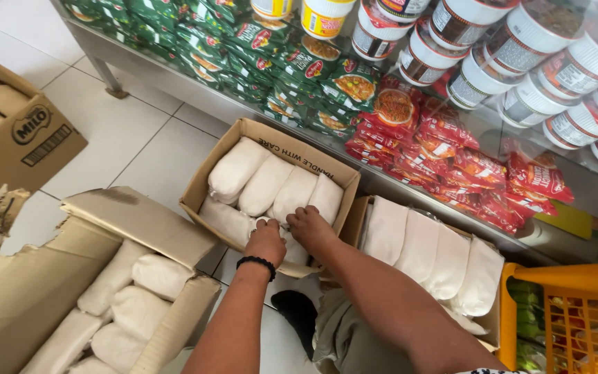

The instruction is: Restocking white bags from a large shipping box into smaller display boxes on the floor of a grocery store aisle.

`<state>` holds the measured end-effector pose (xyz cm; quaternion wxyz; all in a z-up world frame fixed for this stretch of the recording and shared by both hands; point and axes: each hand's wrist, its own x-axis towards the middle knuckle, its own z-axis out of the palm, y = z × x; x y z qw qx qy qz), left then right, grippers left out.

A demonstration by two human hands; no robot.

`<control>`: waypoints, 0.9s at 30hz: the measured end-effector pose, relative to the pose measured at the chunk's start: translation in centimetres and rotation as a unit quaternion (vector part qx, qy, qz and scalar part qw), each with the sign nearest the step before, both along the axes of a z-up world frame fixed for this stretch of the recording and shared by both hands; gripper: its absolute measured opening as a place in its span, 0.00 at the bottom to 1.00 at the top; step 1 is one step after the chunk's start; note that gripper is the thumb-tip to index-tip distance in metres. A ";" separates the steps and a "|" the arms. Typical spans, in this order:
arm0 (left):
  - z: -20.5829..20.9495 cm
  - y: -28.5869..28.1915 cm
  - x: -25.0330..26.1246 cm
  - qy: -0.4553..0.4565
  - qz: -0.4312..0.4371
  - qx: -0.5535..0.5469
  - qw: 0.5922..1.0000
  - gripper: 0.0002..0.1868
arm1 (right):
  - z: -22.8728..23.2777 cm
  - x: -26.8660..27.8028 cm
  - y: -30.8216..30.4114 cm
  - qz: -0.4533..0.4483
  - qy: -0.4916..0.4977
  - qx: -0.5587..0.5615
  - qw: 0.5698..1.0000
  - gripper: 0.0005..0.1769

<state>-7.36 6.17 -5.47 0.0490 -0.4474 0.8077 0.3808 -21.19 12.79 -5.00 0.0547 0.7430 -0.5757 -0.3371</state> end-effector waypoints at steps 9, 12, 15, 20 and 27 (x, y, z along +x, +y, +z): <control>3.3 -0.5 2.4 0.034 0.001 0.059 0.998 0.38 | 3.1 -1.0 -0.9 -0.111 -0.232 -0.076 0.963 0.13; 4.0 -0.7 2.4 0.038 0.016 0.088 0.995 0.52 | 7.9 0.7 -1.6 -0.139 -0.273 -0.033 0.952 0.19; 4.0 -0.9 2.6 0.071 0.032 0.097 0.992 0.61 | 10.3 1.1 -1.7 -0.193 -0.356 -0.058 0.912 0.22; 5.0 -1.0 2.8 0.114 0.053 0.102 0.987 0.62 | 11.3 0.0 -1.9 -0.255 -0.468 -0.061 0.844 0.20; 4.2 -0.4 1.7 0.186 0.059 0.109 0.975 0.49 | 9.8 -1.2 -2.1 -0.298 -0.598 -0.048 0.743 0.17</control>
